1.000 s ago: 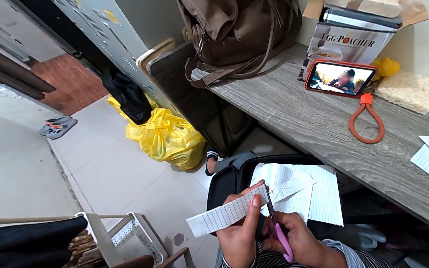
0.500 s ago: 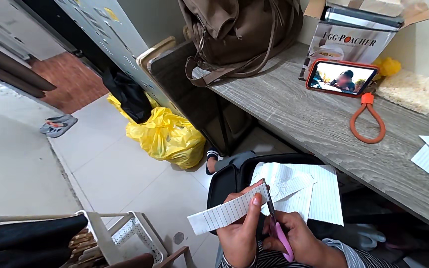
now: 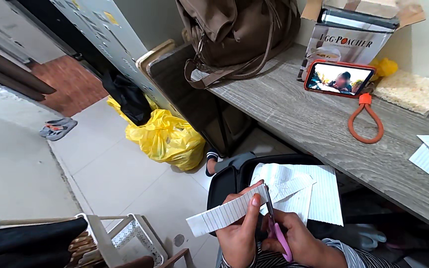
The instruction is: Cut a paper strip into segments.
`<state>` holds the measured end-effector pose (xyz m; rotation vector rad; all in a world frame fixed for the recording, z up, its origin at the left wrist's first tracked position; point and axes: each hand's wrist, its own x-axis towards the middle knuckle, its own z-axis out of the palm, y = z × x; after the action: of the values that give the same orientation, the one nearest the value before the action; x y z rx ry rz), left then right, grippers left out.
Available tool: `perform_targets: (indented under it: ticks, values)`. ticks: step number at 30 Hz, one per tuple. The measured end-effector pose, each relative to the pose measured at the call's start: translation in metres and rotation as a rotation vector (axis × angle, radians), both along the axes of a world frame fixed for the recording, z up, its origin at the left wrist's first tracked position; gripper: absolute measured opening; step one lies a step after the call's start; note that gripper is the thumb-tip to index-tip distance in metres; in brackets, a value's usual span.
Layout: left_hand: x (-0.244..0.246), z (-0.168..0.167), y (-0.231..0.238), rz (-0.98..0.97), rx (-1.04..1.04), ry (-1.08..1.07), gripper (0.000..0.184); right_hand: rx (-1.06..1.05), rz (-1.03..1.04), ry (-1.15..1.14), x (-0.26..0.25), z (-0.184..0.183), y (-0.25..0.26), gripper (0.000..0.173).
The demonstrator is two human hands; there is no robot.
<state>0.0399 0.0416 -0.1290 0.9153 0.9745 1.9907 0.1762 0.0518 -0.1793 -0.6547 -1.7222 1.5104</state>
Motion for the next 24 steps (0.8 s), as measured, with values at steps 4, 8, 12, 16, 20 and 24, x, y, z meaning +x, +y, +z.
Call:
perform_targets:
  ticks: [4,8,12,16,20,24]
  values:
    - [0.001,0.002,0.0,0.004,-0.005,0.002,0.006,0.019,-0.022,0.053,-0.001,-0.003,0.0,0.031]
    - [-0.002,0.0,0.002,0.005,0.0,0.023,0.005,-0.049,0.024,0.127,-0.002,-0.003,-0.001,0.03]
    - [-0.016,-0.002,0.001,-0.114,-0.034,0.217,0.014,-0.216,-0.039,0.245,-0.001,0.005,-0.003,0.026]
    - [-0.035,-0.014,-0.01,-0.416,-0.148,0.398,0.031,-0.279,-0.146,0.315,0.002,0.012,0.003,0.019]
    - [-0.028,-0.018,-0.021,-0.418,-0.229,0.387,0.018,-0.327,-0.103,0.331,0.005,0.011,0.004,0.004]
    - [-0.033,-0.017,-0.023,-0.453,-0.242,0.424,0.026,-0.295,-0.098,0.357,0.006,0.011,0.004,0.004]
